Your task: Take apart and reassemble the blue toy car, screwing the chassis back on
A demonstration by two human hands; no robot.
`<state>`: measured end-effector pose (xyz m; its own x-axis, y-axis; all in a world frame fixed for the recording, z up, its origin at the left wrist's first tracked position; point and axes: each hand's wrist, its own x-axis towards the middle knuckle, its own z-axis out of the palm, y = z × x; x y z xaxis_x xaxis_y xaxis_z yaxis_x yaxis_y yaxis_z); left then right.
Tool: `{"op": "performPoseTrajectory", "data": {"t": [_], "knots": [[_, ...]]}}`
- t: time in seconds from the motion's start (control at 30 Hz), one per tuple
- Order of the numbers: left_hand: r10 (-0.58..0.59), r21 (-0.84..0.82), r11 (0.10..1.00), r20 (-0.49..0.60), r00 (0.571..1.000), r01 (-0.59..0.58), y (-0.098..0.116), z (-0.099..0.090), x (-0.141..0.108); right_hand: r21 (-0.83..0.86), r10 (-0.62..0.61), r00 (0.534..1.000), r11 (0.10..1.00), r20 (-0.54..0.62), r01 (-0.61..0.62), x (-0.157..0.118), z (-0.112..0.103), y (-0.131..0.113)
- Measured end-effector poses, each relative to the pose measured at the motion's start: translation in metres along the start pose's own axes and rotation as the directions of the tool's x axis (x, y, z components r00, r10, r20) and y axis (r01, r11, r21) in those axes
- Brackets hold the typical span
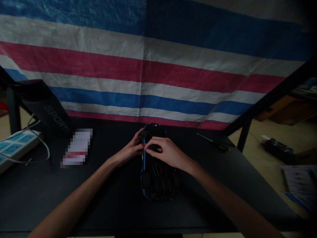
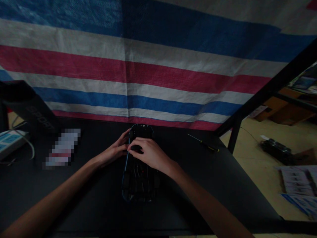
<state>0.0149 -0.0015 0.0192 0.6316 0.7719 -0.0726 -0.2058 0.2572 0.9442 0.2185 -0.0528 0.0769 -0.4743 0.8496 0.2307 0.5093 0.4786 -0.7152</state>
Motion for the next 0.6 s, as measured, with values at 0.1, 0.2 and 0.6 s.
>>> {"op": "performPoseTrajectory", "data": {"t": [0.1, 0.2, 0.6], "knots": [[-0.011, 0.009, 1.000, -0.004, 1.000, 0.011, 0.000, 0.000, 0.001, 0.025, -0.001, 0.998, 1.000, -0.056, 0.002, -0.002, -0.007, -0.004], [-0.026, 0.002, 1.000, -0.004, 1.000, 0.026, 0.001, 0.002, 0.002, 0.066, 0.022, 0.987, 0.998, -0.160, -0.012, 0.000, -0.020, -0.011], [-0.008, -0.015, 1.000, 0.024, 1.000, 0.009, 0.001, 0.002, -0.001, -0.018, -0.002, 0.983, 1.000, -0.186, -0.001, 0.021, -0.032, -0.030]]}}
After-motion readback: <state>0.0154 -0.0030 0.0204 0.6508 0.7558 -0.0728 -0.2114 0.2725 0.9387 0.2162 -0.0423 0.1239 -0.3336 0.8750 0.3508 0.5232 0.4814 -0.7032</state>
